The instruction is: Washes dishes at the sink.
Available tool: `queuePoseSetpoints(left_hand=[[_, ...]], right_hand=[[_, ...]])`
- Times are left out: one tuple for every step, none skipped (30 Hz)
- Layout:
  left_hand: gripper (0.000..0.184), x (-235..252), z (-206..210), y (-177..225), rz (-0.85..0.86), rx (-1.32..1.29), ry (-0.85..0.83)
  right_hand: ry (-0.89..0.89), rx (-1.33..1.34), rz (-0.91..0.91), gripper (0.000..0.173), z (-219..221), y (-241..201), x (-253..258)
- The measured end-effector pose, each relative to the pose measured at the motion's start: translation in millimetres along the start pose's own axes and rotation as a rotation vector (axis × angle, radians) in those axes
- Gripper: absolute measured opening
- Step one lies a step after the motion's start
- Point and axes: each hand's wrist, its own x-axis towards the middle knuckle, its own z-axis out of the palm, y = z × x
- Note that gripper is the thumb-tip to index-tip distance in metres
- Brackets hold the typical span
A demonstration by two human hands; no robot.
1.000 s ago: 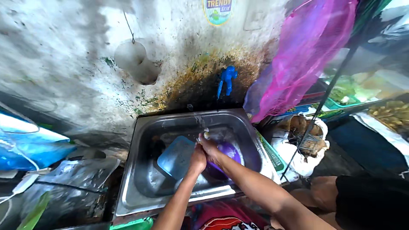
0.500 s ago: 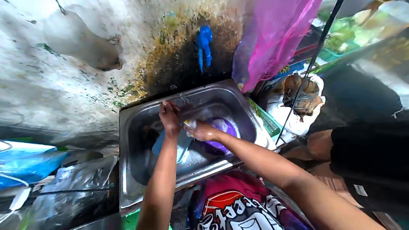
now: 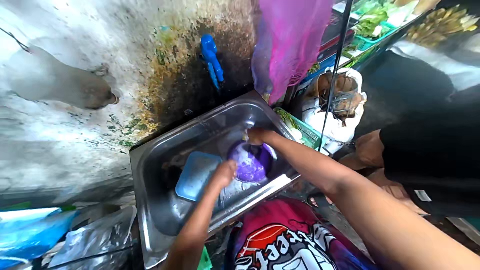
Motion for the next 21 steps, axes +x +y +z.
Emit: queuePoseSetpoints(left_hand=[[0.035,1.0,10.3,0.3,-0.064,0.21,-0.088],[0.033,-2.3,16.6,4.9,-0.142,0.396,-0.17],[0.033,-5.2,21.4,10.5,-0.216,0.537,-0.234],[0.037,-5.7,25.1,13.7,-0.271,0.603,-0.265],[0.045,-2.4,26.1,13.6,-0.308,0.56,-0.247],[0.052,3.2,24.5,10.9,-0.334,0.417,-0.169],[0.054,9.8,23.4,6.0,-0.346,0.204,-0.055],[0.054,17.0,23.7,0.9,-0.368,-0.041,0.052],[0.051,23.6,25.3,-4.6,-0.399,-0.288,0.121],[0.05,27.7,25.6,-8.4,-0.445,-0.506,0.141],[0.052,29.3,23.4,-11.6,-0.49,-0.665,0.132],[0.052,30.1,23.6,-13.7,-0.515,-0.73,0.142],[0.052,30.8,25.9,-15.2,-0.522,-0.725,0.168],[0.051,30.7,28.5,-17.2,-0.515,-0.7,0.188],[0.052,29.2,28.6,-19.1,-0.503,-0.719,0.192],[0.053,26.4,25.5,-19.8,-0.5,-0.773,0.19],[0.056,23.1,19.9,-19.6,-0.498,-0.847,0.178],[0.056,20.8,16.1,-19.6,-0.474,-0.883,0.179],[0.053,19.2,14.6,-18.2,-0.431,-0.873,0.202],[0.051,18.6,14.2,-16.3,-0.368,-0.837,0.24],[0.051,18.5,14.9,-13.6,-0.291,-0.785,0.288]], right_hand=[[-0.005,0.045,0.024,0.049,9.2,6.3,13.6],[-0.026,0.096,0.043,0.049,17.2,10.1,23.2],[-0.046,0.136,0.058,0.049,21.8,12.5,28.1],[-0.075,0.162,0.073,0.049,21.8,12.2,26.7],[-0.11,0.193,0.086,0.049,17.8,10.2,20.5],[-0.125,0.221,0.104,0.05,12.6,8.8,15.6],[-0.12,0.25,0.125,0.051,10.0,8.5,14.1],[-0.113,0.267,0.143,0.052,9.4,8.2,14.3],[-0.115,0.276,0.158,0.052,7.9,6.6,13.2],[-0.128,0.278,0.167,0.052,4.7,4.2,9.9],[-0.137,0.302,0.172,0.052,3.9,3.9,8.2],[-0.129,0.357,0.172,0.051,6.4,7.4,9.6],[-0.123,0.439,0.162,0.049,9.6,13.4,12.1],[-0.119,0.519,0.144,0.048,11.7,19.4,12.6],[-0.109,0.592,0.13,0.049,10.2,22.6,8.4],[-0.066,0.655,0.13,0.051,8.4,25.5,6.3],[-0.023,0.725,0.131,0.053,0.2,23.3,-1.3],[0.013,0.784,0.116,0.054,-9.8,19.8,-8.9],[0.039,0.815,0.085,0.056,-21.3,15.4,-15.8],[0.077,0.798,0.021,0.056,-31.3,10.7,-21.0],[0.111,0.73,-0.05,0.057,-40.4,6.1,-25.5]])
